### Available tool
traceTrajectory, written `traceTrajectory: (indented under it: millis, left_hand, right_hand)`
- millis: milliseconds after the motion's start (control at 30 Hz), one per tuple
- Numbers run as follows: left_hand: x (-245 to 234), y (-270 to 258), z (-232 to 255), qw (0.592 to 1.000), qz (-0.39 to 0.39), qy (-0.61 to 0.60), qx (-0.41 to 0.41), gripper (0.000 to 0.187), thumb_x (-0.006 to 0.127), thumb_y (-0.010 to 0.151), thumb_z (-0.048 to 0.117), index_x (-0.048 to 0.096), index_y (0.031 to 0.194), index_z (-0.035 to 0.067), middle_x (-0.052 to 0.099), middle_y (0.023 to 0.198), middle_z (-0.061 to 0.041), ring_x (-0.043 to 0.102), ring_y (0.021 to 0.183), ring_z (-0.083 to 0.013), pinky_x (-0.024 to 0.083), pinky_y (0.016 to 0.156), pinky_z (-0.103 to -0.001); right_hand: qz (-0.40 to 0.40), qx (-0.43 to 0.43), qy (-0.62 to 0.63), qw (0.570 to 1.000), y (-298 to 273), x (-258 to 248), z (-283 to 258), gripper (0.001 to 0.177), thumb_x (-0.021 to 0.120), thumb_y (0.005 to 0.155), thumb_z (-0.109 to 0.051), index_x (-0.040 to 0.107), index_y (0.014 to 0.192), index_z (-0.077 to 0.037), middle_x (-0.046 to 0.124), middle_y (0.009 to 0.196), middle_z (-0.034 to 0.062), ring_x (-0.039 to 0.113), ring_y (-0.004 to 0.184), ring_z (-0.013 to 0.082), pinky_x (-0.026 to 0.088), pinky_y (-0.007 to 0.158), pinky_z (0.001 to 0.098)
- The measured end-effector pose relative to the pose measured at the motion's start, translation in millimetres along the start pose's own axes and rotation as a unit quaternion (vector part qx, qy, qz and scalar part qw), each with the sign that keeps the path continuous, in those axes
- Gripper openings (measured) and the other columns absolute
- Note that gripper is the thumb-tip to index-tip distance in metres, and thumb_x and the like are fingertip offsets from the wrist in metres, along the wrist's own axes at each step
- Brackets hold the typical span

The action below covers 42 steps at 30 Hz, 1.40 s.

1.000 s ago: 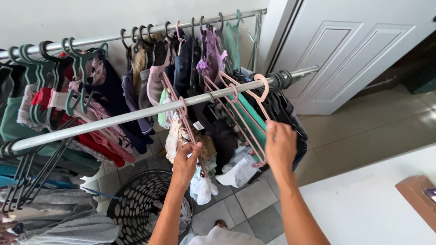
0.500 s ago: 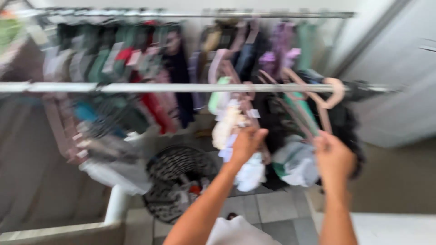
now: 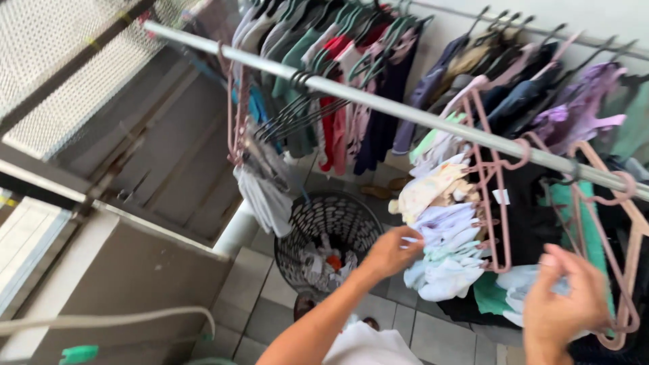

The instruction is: The person is hanging clothes on a drying rack.

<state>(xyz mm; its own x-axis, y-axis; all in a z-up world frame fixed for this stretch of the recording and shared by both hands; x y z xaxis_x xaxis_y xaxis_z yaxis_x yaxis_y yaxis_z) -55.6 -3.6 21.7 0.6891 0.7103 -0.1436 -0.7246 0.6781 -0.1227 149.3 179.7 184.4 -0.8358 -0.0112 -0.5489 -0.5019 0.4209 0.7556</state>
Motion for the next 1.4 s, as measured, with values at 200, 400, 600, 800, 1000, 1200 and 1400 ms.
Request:
traceTrajectory:
  millis: [200,400,600,800,1000,1200,1400]
  left_hand:
    - [-89.4,-59.1,-75.6,0.992,0.11,0.058,-0.032,0.028,0.071,0.093,0.032,0.074,0.106,0.008,0.078,0.101,-0.009,0.075,0.094,-0.0216,0.058,0.085,-0.034]
    - [-210.7,-127.8,-162.0,0.94,0.305,0.036,-0.149,0.029,0.068,0.096,0.034,0.074,0.11,0.01,0.078,0.101,-0.008,0.074,0.094,-0.0199,0.056,0.084,-0.034]
    - [-263.3,-155.7,-205.1,0.926,0.271,0.0,-0.264,0.028,0.067,0.096,0.034,0.073,0.108,0.01,0.078,0.095,-0.008,0.074,0.085,-0.0191,0.06,0.077,-0.035]
    - [-259.5,-133.7,-244.1,0.962,0.171,0.077,-0.201,0.026,0.068,0.096,0.032,0.072,0.107,0.009,0.078,0.093,-0.01,0.076,0.083,-0.0225,0.058,0.076,-0.036]
    - [-238.0,-128.3,-295.7,0.964,0.108,0.06,-0.237,0.025,0.068,0.094,0.032,0.072,0.105,0.01,0.078,0.092,-0.008,0.076,0.082,-0.0217,0.058,0.074,-0.035]
    - [-222.0,-114.6,-325.7,0.965,0.109,-0.032,-0.237,0.02,0.067,0.096,0.022,0.069,0.103,0.003,0.076,0.089,-0.011,0.073,0.077,-0.0244,0.058,0.071,-0.035]
    - [-201.7,-79.0,-342.3,0.98,0.133,0.132,-0.069,0.014,0.073,0.09,0.017,0.071,0.098,0.006,0.075,0.095,-0.01,0.07,0.089,-0.0336,0.055,0.079,-0.043]
  right_hand:
    - [-0.168,0.07,0.208,0.961,-4.2,72.6,-79.1,0.014,0.068,0.104,-0.006,0.074,0.115,-0.001,0.074,0.095,0.0107,0.072,0.08,0.0169,0.054,0.074,0.0266]
    - [-0.289,0.063,0.213,0.931,-16.1,124.7,-123.6,0.016,0.067,0.101,-0.006,0.073,0.115,-0.002,0.076,0.092,0.0097,0.072,0.074,0.0144,0.056,0.067,0.0274]
    - [-0.394,0.163,0.18,0.886,-59.2,201.8,-127.5,0.021,0.065,0.099,-0.013,0.074,0.117,-0.008,0.078,0.093,0.0055,0.072,0.074,0.0138,0.055,0.063,0.0276]
    - [-0.489,0.256,0.138,0.822,-168.0,306.6,-121.8,0.024,0.067,0.097,-0.023,0.076,0.117,-0.013,0.077,0.095,0.0076,0.072,0.078,0.0203,0.056,0.071,0.0329]
    - [-0.591,0.253,0.136,0.754,-334.1,413.9,-93.1,0.025,0.067,0.095,-0.022,0.074,0.116,-0.012,0.073,0.109,0.0104,0.074,0.086,0.0227,0.058,0.078,0.0347]
    - [-0.648,0.27,0.069,0.709,-455.5,479.4,-83.5,0.028,0.067,0.093,-0.024,0.074,0.117,-0.012,0.069,0.12,0.0123,0.066,0.108,0.0322,0.054,0.093,0.0409]
    - [-0.725,0.254,0.034,0.639,-540.0,567.1,-57.6,0.036,0.06,0.096,-0.022,0.066,0.13,-0.012,0.061,0.132,0.0138,0.058,0.122,0.0339,0.048,0.1,0.0442]
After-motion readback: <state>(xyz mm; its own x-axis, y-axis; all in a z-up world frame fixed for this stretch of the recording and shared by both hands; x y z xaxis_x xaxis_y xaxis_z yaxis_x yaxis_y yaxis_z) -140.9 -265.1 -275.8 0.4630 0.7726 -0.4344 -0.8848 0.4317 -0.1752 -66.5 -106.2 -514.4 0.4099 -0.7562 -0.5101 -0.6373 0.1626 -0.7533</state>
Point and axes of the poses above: each hand's wrist, its own y-axis towards the middle knuckle, its own x-axis out of the palm, z = x × y, the point moved 7 cm from there along y, towards the middle knuckle
